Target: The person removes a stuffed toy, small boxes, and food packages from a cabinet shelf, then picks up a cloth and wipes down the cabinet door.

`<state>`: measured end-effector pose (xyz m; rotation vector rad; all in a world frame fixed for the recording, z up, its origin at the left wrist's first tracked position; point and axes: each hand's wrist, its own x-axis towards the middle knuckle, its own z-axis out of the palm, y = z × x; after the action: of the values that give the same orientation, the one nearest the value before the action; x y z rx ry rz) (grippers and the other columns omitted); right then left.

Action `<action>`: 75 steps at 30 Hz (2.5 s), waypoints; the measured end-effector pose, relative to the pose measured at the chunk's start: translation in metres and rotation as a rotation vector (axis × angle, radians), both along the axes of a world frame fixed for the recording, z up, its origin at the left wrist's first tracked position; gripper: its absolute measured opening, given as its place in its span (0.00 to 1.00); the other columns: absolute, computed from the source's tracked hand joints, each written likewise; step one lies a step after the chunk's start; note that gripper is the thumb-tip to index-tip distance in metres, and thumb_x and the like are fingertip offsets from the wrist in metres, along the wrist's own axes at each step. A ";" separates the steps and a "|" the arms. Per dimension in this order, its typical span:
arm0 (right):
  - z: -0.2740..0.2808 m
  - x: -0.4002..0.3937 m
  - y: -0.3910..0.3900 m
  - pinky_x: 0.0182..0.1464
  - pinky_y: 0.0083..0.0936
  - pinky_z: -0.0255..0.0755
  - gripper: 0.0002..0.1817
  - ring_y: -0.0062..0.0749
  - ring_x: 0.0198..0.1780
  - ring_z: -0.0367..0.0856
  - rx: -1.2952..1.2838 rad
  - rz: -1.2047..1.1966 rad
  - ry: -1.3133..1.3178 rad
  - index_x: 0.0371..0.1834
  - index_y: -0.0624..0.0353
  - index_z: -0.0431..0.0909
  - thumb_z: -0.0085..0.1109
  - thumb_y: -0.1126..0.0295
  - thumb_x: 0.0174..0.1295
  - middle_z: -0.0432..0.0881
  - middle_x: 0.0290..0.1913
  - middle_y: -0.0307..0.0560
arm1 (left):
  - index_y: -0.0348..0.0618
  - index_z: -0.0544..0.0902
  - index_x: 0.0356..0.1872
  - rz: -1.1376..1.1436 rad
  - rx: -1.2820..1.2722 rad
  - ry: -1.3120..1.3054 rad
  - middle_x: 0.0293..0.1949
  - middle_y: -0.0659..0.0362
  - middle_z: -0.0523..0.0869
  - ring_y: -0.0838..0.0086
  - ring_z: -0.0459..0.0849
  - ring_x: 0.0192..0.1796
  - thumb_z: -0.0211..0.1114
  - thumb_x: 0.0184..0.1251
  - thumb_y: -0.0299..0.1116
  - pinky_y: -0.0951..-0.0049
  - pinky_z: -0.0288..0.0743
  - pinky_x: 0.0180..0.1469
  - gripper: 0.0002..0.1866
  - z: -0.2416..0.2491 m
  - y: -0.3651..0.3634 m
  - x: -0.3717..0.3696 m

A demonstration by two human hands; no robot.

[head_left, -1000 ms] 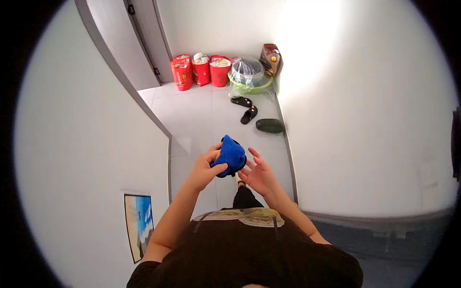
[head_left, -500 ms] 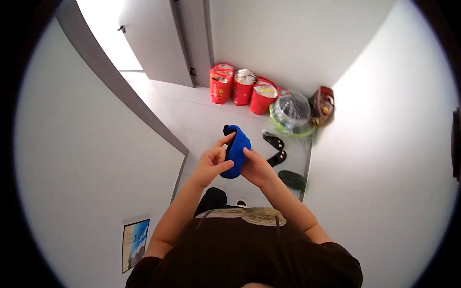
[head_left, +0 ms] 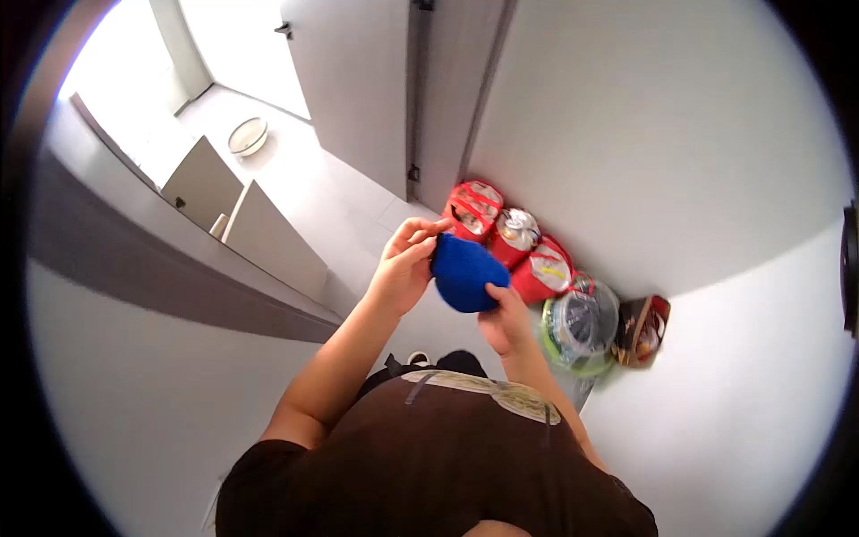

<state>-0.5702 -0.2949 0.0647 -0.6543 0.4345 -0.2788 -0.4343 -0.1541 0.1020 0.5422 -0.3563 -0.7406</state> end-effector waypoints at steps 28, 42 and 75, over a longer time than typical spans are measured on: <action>0.011 0.596 0.075 0.58 0.34 0.74 0.27 0.36 0.53 0.80 0.190 1.474 -0.024 0.61 0.65 0.68 0.62 0.70 0.59 0.79 0.54 0.50 | 0.42 0.76 0.43 1.112 0.344 0.149 0.40 0.62 0.80 0.80 0.80 0.44 0.59 0.68 0.25 0.80 0.73 0.49 0.05 -0.030 0.111 0.375; -0.026 0.735 0.274 0.33 0.22 0.77 0.23 0.35 0.39 0.79 0.261 1.867 0.360 0.57 0.64 0.68 0.60 0.76 0.57 0.79 0.44 0.53 | 0.46 0.76 0.44 1.595 0.694 0.464 0.40 0.64 0.81 0.81 0.79 0.42 0.58 0.69 0.32 0.77 0.70 0.45 0.06 -0.057 0.219 0.423; -0.120 0.561 0.477 0.53 0.43 0.75 0.23 0.53 0.49 0.80 -0.752 2.108 -2.580 0.60 0.48 0.73 0.51 0.71 0.59 0.75 0.53 0.51 | 0.44 0.76 0.43 2.415 0.270 1.382 0.41 0.61 0.82 0.76 0.79 0.42 0.55 0.72 0.35 0.77 0.69 0.44 0.07 -0.063 0.071 0.430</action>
<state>-0.0089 0.1822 -0.0551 0.5947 3.0339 -0.9509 -0.0045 -0.0834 0.0390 0.2431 1.5753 1.3122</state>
